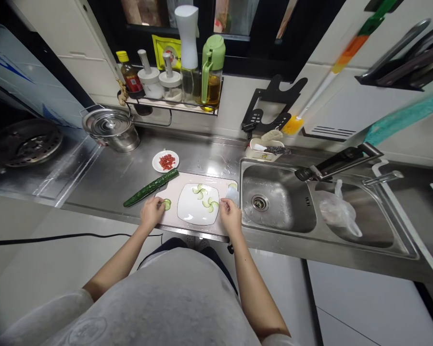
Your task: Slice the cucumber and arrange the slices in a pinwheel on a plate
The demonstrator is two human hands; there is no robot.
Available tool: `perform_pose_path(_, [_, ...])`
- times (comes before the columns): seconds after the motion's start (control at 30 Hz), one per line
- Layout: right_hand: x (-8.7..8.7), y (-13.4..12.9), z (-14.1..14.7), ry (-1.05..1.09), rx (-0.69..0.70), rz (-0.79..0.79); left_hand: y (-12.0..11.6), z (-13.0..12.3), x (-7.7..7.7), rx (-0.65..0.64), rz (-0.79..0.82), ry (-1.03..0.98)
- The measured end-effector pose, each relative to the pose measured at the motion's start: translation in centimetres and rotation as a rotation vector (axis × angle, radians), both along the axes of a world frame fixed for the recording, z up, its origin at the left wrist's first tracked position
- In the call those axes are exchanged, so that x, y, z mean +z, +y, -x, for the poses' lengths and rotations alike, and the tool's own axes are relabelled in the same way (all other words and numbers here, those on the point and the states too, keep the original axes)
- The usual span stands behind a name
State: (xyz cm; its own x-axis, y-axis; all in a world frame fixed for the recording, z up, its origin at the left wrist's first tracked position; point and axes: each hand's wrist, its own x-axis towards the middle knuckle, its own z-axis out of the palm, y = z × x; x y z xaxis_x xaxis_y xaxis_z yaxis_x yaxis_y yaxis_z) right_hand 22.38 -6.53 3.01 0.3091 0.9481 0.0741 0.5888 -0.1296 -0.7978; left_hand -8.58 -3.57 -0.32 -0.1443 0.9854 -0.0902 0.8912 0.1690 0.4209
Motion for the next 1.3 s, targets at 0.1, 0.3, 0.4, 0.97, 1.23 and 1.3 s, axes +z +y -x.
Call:
perform_pose_path(0.1, [0.4, 0.0, 1.2, 0.024, 0.050, 0.013, 0.0, 0.1, 0.3, 0.064, 0.005, -0.147])
perform_pose_path(0.3, [1.4, 0.3, 4.6, 0.088, 0.204, 0.011, 0.8, -0.7, 2.2, 0.166, 0.010, -0.842])
perform_pose_path(0.4, [2.1, 1.0, 6.6, 0.105, 0.314, -0.028, 1.0, -2.1, 3.6, 0.119, 0.092, -1.083])
perform_pose_path(0.97, [3.4, 2.1, 7.8, 0.098, 0.427, -0.033, 0.2, -6.3, 5.9, -0.066, 0.193, -1.166])
perform_pose_path(1.23, [4.2, 2.5, 6.8, -0.035, 0.440, -0.068, 0.6, -6.3, 6.3, -0.001, 0.160, -1.030])
perform_pose_path(1.3, [4.5, 2.4, 6.7, -0.085, 0.453, -0.107, 0.7, -6.6, 6.6, -0.010, 0.240, -1.041])
